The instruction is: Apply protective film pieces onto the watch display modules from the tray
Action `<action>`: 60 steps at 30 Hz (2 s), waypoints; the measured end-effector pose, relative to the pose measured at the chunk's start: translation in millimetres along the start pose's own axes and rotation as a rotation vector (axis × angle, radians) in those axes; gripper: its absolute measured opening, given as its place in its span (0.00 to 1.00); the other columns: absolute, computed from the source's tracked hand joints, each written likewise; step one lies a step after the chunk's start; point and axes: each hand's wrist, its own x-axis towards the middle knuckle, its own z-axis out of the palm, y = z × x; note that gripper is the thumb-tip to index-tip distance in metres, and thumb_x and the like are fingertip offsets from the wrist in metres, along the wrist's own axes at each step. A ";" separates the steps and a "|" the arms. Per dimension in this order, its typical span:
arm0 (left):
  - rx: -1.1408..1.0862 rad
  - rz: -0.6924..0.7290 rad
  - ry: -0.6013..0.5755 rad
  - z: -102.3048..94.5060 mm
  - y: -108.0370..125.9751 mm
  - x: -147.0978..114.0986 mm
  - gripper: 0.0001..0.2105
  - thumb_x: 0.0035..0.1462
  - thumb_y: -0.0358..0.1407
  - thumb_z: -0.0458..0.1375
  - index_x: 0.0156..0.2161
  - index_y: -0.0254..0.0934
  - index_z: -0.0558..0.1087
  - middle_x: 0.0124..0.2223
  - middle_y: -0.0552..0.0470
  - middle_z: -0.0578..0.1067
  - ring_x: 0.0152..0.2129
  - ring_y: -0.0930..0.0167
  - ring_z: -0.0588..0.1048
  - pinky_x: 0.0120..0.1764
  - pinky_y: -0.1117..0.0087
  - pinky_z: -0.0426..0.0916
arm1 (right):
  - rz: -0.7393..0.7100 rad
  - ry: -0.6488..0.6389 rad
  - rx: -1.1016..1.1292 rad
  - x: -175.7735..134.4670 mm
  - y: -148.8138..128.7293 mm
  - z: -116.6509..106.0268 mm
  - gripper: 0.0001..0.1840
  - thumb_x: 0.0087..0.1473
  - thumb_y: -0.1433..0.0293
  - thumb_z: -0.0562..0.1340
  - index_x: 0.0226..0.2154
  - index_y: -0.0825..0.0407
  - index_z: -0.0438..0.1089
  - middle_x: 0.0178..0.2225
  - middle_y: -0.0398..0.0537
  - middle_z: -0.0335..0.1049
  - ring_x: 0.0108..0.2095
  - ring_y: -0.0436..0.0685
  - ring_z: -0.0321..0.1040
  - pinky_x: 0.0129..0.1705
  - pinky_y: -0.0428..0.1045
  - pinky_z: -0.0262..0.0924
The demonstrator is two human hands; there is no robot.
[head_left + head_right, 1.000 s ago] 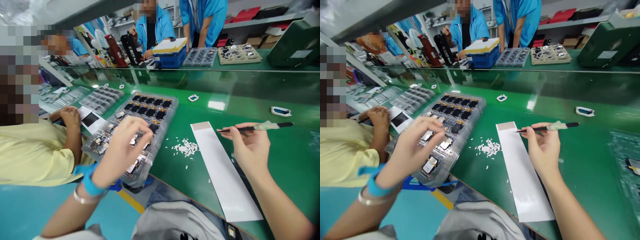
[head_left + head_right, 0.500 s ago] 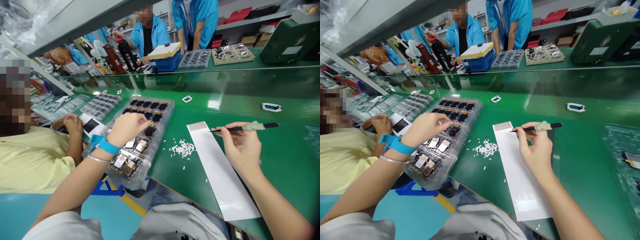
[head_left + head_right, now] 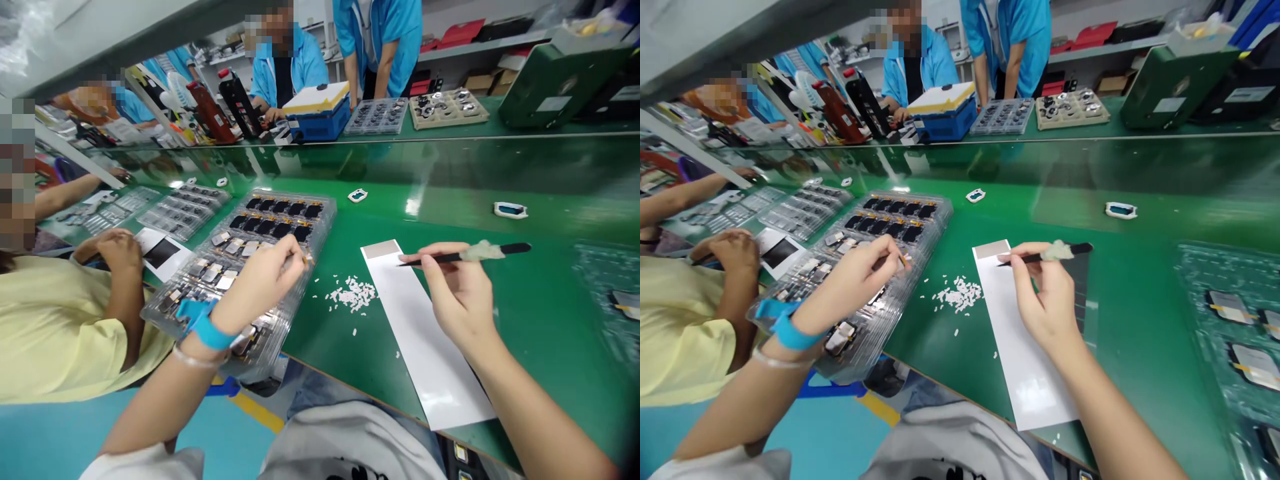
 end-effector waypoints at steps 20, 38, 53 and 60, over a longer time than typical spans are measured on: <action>-1.034 0.069 0.096 103.3 45.4 -22.3 0.03 0.66 0.33 0.56 0.41 0.39 0.72 0.30 0.57 0.75 0.25 0.76 0.75 0.33 0.76 0.68 | -0.528 -0.287 -0.555 -28.2 -21.3 12.8 0.13 0.59 0.80 0.60 0.46 0.55 0.70 0.39 0.50 0.74 0.32 0.52 0.74 0.30 0.47 0.67; -1.099 -0.114 0.169 113.5 40.2 -23.7 0.04 0.70 0.37 0.51 0.43 0.41 0.65 0.27 0.60 0.67 0.23 0.77 0.68 0.29 0.78 0.63 | 0.198 -0.293 -0.197 -8.1 -20.2 26.3 0.07 0.56 0.72 0.63 0.27 0.51 0.73 0.26 0.40 0.69 0.24 0.46 0.60 0.24 0.44 0.52; -1.479 0.048 -0.026 110.4 44.7 -32.7 0.05 0.71 0.39 0.50 0.43 0.42 0.59 0.24 0.62 0.66 0.19 0.78 0.62 0.22 0.80 0.56 | 0.533 -0.482 0.187 -1.7 -24.9 28.8 0.11 0.51 0.62 0.66 0.27 0.52 0.73 0.21 0.40 0.65 0.21 0.47 0.56 0.24 0.45 0.49; -1.352 0.071 -0.018 113.9 45.6 -29.3 0.05 0.71 0.39 0.49 0.44 0.42 0.57 0.25 0.62 0.66 0.19 0.78 0.61 0.22 0.79 0.55 | 0.647 -0.599 0.467 -2.4 -26.4 22.1 0.18 0.50 0.54 0.70 0.25 0.51 0.74 0.23 0.42 0.69 0.24 0.48 0.62 0.31 0.47 0.60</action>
